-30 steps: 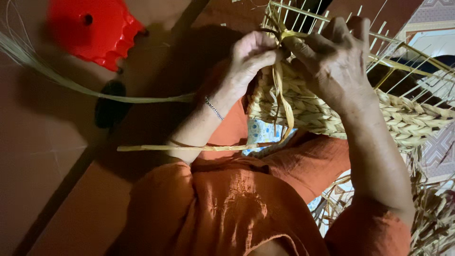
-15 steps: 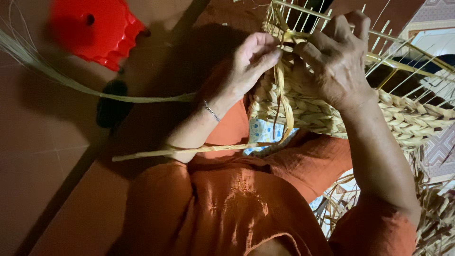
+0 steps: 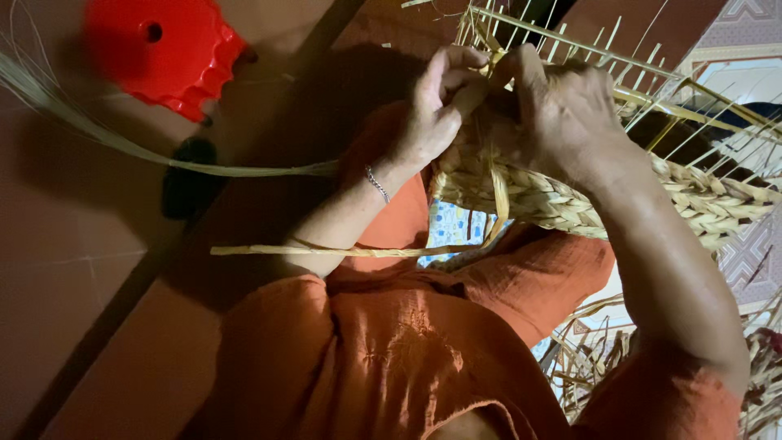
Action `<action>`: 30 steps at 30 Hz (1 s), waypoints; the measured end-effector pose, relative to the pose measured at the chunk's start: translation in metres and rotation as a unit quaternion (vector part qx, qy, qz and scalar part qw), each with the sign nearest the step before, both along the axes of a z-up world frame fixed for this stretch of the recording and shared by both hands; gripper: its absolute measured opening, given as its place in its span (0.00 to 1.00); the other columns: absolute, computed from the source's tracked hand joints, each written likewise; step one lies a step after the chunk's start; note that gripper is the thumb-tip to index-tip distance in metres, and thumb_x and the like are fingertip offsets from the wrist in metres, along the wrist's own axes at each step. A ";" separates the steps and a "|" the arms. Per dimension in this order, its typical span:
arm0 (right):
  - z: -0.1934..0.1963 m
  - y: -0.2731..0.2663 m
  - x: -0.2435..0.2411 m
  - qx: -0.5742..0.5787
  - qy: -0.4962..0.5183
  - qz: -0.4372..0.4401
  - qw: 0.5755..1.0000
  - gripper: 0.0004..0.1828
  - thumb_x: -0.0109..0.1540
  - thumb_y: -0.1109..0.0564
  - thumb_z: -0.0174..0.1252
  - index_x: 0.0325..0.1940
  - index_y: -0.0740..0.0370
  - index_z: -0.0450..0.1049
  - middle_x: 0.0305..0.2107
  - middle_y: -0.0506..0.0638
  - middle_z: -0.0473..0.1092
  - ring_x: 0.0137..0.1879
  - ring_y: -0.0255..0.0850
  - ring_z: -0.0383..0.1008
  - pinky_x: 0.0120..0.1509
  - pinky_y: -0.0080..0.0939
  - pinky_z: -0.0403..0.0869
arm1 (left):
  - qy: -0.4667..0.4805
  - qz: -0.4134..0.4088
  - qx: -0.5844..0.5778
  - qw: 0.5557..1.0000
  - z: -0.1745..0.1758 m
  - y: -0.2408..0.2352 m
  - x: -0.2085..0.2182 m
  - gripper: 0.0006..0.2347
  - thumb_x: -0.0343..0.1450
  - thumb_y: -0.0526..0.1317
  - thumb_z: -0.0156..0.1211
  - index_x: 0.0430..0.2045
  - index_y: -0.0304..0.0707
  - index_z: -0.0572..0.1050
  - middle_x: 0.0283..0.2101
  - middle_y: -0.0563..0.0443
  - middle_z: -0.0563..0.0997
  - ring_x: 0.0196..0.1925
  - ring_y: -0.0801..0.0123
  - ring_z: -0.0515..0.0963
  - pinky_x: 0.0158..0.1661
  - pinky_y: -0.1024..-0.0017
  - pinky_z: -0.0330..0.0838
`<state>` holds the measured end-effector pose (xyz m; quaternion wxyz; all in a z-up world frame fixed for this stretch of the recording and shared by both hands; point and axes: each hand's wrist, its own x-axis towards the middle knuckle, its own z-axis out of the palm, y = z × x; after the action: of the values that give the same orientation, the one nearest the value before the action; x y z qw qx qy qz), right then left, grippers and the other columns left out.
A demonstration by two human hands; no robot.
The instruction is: The person weaves a basket by hand, interlacing dried palm leaves through a vertical bamboo frame. They repeatedly pull, tuck, and tighten the strands to build up the basket walls.
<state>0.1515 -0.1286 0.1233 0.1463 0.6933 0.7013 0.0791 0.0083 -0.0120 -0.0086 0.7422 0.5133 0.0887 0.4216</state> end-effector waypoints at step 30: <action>0.036 -0.180 -0.010 0.194 0.045 -0.187 0.962 0.10 0.67 0.53 0.67 0.36 0.60 0.79 0.29 0.54 0.76 0.36 0.42 0.73 0.43 0.47 0.69 | 0.074 -0.074 0.104 0.989 0.016 0.029 0.003 0.20 0.75 0.25 0.64 0.58 0.34 0.61 0.36 0.52 0.82 0.38 0.81 0.79 0.39 0.82 0.75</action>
<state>0.1416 -0.3084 0.1594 -0.0106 0.8302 0.5357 0.1541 0.0117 0.0167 0.0078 0.7055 0.6228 0.0610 0.3327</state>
